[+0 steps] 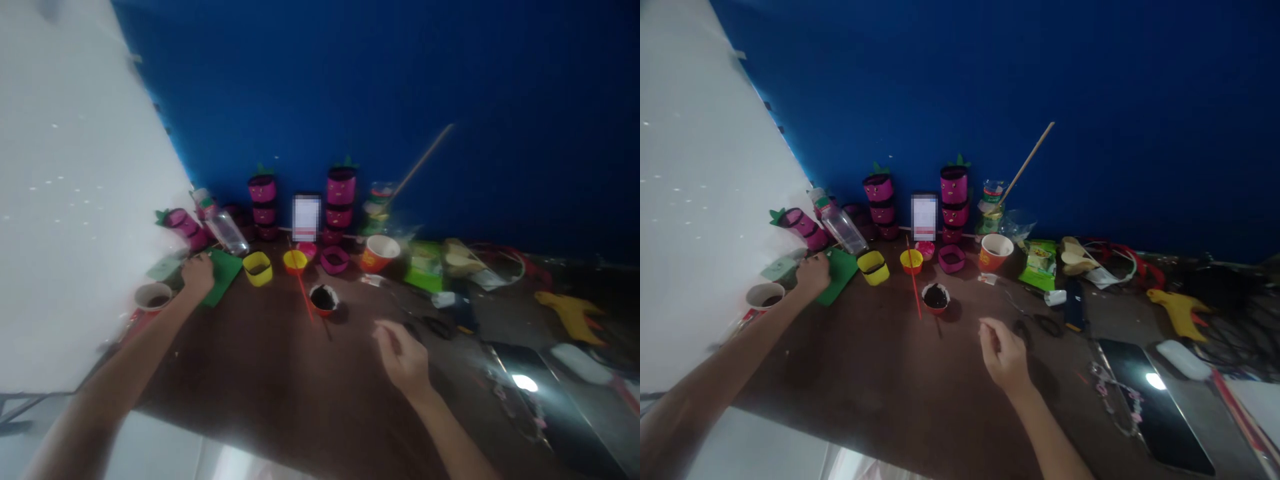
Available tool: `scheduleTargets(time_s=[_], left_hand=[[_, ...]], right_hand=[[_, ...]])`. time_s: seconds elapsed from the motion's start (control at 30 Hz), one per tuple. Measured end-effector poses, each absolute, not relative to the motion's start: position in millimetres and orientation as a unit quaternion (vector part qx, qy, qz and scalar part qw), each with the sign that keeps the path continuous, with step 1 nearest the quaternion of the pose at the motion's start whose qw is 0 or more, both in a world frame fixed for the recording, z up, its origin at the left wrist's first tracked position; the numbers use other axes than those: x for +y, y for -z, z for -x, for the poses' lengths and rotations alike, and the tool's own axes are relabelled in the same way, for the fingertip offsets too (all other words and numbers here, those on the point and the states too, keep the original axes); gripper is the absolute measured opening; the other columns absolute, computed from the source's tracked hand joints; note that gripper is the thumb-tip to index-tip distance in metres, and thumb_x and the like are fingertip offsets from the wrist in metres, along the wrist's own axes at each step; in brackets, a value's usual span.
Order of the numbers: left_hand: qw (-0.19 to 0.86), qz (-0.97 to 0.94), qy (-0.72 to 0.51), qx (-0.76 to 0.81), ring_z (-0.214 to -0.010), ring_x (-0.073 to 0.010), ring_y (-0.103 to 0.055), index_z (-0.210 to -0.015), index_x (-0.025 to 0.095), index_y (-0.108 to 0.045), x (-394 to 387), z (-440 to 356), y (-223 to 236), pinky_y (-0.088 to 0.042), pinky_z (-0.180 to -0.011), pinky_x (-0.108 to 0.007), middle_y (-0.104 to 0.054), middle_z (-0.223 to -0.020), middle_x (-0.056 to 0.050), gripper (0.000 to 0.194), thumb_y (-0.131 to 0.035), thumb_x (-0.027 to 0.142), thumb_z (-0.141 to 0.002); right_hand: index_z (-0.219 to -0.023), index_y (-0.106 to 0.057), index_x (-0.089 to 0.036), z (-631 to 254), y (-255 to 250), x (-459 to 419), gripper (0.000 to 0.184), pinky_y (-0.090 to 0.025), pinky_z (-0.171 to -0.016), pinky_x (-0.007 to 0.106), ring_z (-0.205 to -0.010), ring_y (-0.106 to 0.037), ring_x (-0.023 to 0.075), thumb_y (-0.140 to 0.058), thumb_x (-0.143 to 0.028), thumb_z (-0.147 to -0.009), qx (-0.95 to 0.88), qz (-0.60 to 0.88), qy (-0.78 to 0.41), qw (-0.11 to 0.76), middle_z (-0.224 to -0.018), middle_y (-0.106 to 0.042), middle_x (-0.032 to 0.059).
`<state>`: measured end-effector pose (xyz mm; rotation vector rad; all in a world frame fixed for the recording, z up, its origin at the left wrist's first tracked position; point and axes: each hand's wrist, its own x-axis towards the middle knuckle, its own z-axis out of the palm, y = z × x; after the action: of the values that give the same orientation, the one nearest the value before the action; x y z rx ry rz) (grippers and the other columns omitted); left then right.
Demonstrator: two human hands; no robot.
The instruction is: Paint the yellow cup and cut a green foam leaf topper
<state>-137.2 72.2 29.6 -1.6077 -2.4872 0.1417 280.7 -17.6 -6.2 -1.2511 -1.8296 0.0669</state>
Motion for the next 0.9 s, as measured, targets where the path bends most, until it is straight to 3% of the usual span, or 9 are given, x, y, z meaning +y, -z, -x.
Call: scheduleTargets(time_s=[0.07, 0.17, 0.23, 0.3, 0.37, 0.53, 0.7, 0.8, 0.9], left_hand=[[0.092, 0.54, -0.03, -0.836, -0.106, -0.04, -0.055, -0.115, 0.0, -0.045, 67.7, 134.4, -28.5, -0.049, -0.073, -0.044, -0.055, -0.106, -0.03, 0.036, -0.036, 0.009, -0.081], [0.076, 0.554, -0.009, -0.829, -0.088, -0.0316, -0.064, -0.122, 0.004, -0.039, 56.7, 129.8, -22.4, -0.051, -0.068, -0.04, -0.053, -0.11, -0.027, 0.04, -0.034, 0.01, -0.083], [0.061, 0.571, 0.01, -0.819, -0.082, -0.0274, -0.065, -0.123, 0.004, -0.036, 48.1, 126.9, -16.3, -0.052, -0.068, -0.037, -0.053, -0.11, -0.024, 0.042, -0.04, 0.017, -0.083], [0.041, 0.593, 0.054, -0.802, -0.092, -0.0294, -0.064, -0.121, 0.002, -0.037, 40.1, 124.2, -10.4, -0.051, -0.073, -0.035, -0.055, -0.11, -0.024, 0.052, -0.051, 0.031, -0.081], [0.01, 0.602, 0.084, -0.794, -0.091, -0.0295, -0.065, -0.119, 0.002, -0.037, 33.4, 122.0, -7.2, -0.051, -0.073, -0.033, -0.059, -0.103, -0.021, 0.057, -0.054, 0.039, -0.079], [0.02, 0.603, 0.046, -0.796, -0.069, -0.0277, -0.068, -0.125, 0.005, -0.035, 23.4, 120.4, -13.1, -0.048, -0.06, -0.032, -0.067, -0.078, -0.013, 0.045, -0.039, 0.028, -0.086], [0.045, 0.566, 0.094, -0.817, -0.076, -0.0298, -0.068, -0.123, 0.009, -0.039, 20.7, 127.7, -25.0, -0.048, -0.066, -0.034, -0.069, -0.088, -0.014, 0.043, -0.041, 0.03, -0.086], [0.021, 0.531, 0.189, -0.825, -0.085, -0.0288, -0.067, -0.122, 0.013, -0.039, 21.6, 134.9, -34.2, -0.049, -0.076, -0.036, -0.069, -0.094, -0.011, 0.046, -0.051, 0.033, -0.082], [-0.023, 0.478, 0.272, -0.835, -0.09, -0.0262, -0.066, -0.122, 0.016, -0.039, 21.5, 140.2, -48.9, -0.049, -0.082, -0.037, -0.07, -0.087, -0.006, 0.055, -0.062, 0.035, -0.076]], right_hand=[[-0.091, -0.06, -0.018, -281.4, 6.3, -18.7, 0.017, -0.05, -0.053, 0.023, -0.055, -0.065, 0.0148, -0.045, -0.025, -0.09, -0.74, 0.502, -0.033, 0.447, -0.068, -0.069, 0.0027], [-0.094, -0.06, -0.018, -282.6, 7.0, -19.9, 0.018, -0.052, -0.056, 0.023, -0.058, -0.066, 0.015, -0.044, -0.025, -0.091, -0.744, 0.496, -0.042, 0.445, -0.07, -0.069, 0.0031], [-0.097, -0.06, -0.018, -283.4, 7.9, -20.3, 0.019, -0.052, -0.057, 0.023, -0.059, -0.067, 0.0151, -0.043, -0.025, -0.091, -0.748, 0.494, -0.053, 0.44, -0.07, -0.069, 0.0029], [-0.099, -0.059, -0.018, -284.3, 9.0, -20.5, 0.02, -0.053, -0.058, 0.024, -0.06, -0.067, 0.0153, -0.043, -0.025, -0.091, -0.75, 0.494, -0.064, 0.435, -0.07, -0.069, 0.0028], [-0.099, -0.059, -0.018, -285.0, 9.9, -20.7, 0.021, -0.053, -0.059, 0.025, -0.06, -0.067, 0.0158, -0.042, -0.026, -0.091, -0.753, 0.495, -0.071, 0.428, -0.07, -0.069, 0.0032], [-0.099, -0.059, -0.018, -285.5, 10.5, -21.0, 0.022, -0.054, -0.057, 0.026, -0.062, -0.068, 0.0167, -0.041, -0.027, -0.091, -0.748, 0.506, -0.087, 0.421, -0.072, -0.069, 0.0047], [-0.099, -0.06, -0.018, -285.3, 10.0, -21.0, 0.023, -0.054, -0.058, 0.027, -0.06, -0.068, 0.0171, -0.041, -0.029, -0.091, -0.748, 0.512, -0.087, 0.414, -0.071, -0.07, 0.0047], [-0.098, -0.06, -0.019, -285.1, 9.5, -21.0, 0.023, -0.055, -0.059, 0.027, -0.059, -0.068, 0.0168, -0.041, -0.029, -0.091, -0.749, 0.51, -0.088, 0.414, -0.07, -0.07, 0.0042], [-0.097, -0.06, -0.019, -284.6, 8.9, -21.1, 0.022, -0.055, -0.06, 0.027, -0.06, -0.068, 0.017, -0.041, -0.029, -0.091, -0.751, 0.504, -0.084, 0.419, -0.07, -0.07, 0.0039]])
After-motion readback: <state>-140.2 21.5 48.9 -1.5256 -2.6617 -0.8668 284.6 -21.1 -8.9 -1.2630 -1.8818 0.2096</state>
